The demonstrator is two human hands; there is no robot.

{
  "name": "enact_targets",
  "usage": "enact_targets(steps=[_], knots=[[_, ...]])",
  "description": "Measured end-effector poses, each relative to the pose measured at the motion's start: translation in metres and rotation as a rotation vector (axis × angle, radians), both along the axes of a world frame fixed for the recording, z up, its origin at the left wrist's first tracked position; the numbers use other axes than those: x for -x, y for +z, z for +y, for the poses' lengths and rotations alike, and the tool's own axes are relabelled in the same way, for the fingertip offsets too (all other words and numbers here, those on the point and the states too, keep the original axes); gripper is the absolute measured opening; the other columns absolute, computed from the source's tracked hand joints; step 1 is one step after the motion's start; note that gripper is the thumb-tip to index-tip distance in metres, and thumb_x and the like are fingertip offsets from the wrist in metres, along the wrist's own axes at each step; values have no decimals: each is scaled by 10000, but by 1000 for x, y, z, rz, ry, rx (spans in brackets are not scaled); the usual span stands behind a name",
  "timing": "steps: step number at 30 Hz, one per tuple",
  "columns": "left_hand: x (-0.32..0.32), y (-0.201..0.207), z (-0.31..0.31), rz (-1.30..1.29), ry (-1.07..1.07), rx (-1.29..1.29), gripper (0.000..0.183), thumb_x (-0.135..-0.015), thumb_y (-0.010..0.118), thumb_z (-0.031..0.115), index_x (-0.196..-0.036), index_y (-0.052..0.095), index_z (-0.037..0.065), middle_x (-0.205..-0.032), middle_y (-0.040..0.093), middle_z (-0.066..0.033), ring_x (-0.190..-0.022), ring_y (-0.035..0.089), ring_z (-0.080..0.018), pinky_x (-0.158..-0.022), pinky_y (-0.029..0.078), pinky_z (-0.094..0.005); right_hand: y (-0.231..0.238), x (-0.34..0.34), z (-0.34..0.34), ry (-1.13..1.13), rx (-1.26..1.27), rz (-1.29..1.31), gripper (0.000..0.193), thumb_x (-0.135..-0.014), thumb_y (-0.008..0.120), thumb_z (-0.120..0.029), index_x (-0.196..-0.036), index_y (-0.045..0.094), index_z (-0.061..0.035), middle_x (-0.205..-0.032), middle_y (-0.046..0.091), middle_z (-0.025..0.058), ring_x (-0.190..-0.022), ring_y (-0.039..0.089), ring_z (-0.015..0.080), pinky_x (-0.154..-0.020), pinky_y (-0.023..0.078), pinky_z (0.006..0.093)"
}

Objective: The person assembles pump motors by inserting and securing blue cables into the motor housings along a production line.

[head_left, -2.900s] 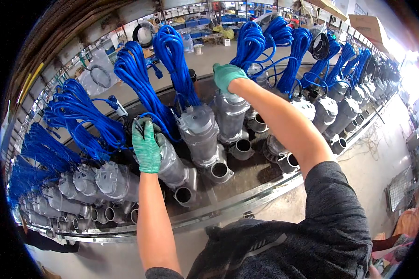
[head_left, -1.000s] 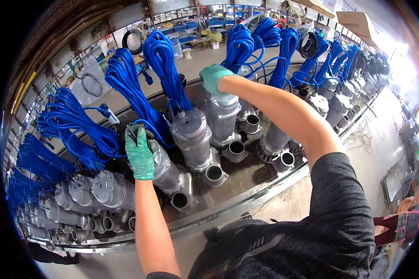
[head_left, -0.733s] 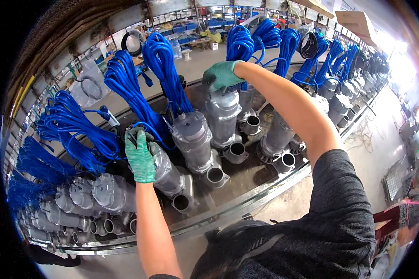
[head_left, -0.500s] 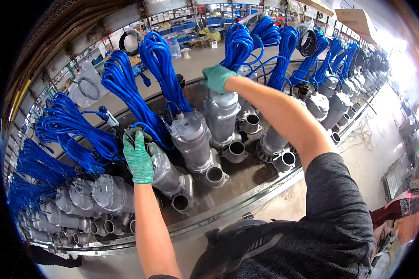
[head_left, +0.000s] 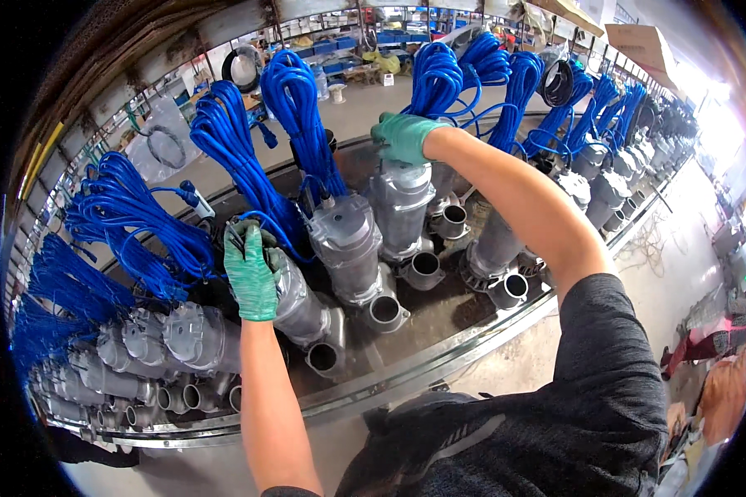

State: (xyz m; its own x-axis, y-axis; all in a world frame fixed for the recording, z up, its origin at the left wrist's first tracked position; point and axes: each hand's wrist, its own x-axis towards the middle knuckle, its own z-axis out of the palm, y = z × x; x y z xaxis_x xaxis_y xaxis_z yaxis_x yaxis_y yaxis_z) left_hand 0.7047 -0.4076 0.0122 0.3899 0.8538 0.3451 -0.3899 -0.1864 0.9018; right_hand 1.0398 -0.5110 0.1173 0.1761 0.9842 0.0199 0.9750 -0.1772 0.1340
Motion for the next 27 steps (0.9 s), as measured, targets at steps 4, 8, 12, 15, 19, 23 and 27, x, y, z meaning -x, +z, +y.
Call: enact_targets(steps=[4, 8, 12, 15, 19, 23, 27], knots=[[4, 1, 1, 20, -10, 17, 108, -1044, 597, 237, -1045, 623, 132, -788, 636, 14, -545, 494, -40, -449, 386, -198, 12, 2, -1, 43, 79, -47, 373, -955, 606, -239, -1286, 625, -67, -1352, 582, 175, -1173, 627, 404, -995, 511, 472], [2, -3, 3, 3, 15, -20, 114, -1044, 596, 243, -1039, 622, 133, -787, 640, 12, -523, 488, -38, -426, 368, -190, 6, 1, 2, 96, 87, -139, 332, -952, 608, -207, -1254, 652, -78, -1303, 607, 167, -1138, 642, 397, -957, 531, 475], [0, 1, 0, 17, 2, -4, 89, -1049, 580, 193, -1054, 603, 108, -750, 613, -11, -507, 470, -54, -443, 356, -208, -7, -15, 7, 181, 34, -216, 333, -945, 618, -200, -1256, 656, -88, -1215, 679, 174, -1101, 664, 389, -928, 545, 477], [3, -3, 5, 3, 3, -4, 99, -1045, 590, 208, -1061, 611, 113, -773, 631, -7, -503, 480, -50, -426, 357, -200, 11, 23, 1, -9, 109, -69, 339, -928, 633, -184, -1252, 664, -87, -1206, 700, 178, -1124, 663, 382, -941, 540, 475], [-1, 5, -4, 16, -4, 13, 72, -1050, 571, 168, -1067, 589, 100, -739, 604, -20, -518, 487, -72, -452, 357, -213, -28, 13, 21, -23, -143, 59, 344, -940, 620, -204, -1218, 634, -1, -1084, 732, 205, -930, 725, 360, -794, 570, 465], [1, 8, -7, 4, 13, 62, 73, -1054, 565, 169, -1071, 588, 102, -748, 610, -20, -522, 494, -71, -454, 368, -210, 6, 7, 10, -81, 39, 511, 429, -975, 605, -260, -1306, 586, 12, -1147, 703, 193, -935, 708, 289, -812, 559, 413], [1, 10, -8, 23, 5, 45, 77, -1057, 561, 171, -1065, 588, 100, -744, 607, -17, -520, 494, -67, -458, 376, -206, 15, -17, -2, 32, 134, 607, 536, -968, 598, -375, -1373, 595, -24, -1368, 624, 218, -1193, 636, 362, -1034, 485, 428]])
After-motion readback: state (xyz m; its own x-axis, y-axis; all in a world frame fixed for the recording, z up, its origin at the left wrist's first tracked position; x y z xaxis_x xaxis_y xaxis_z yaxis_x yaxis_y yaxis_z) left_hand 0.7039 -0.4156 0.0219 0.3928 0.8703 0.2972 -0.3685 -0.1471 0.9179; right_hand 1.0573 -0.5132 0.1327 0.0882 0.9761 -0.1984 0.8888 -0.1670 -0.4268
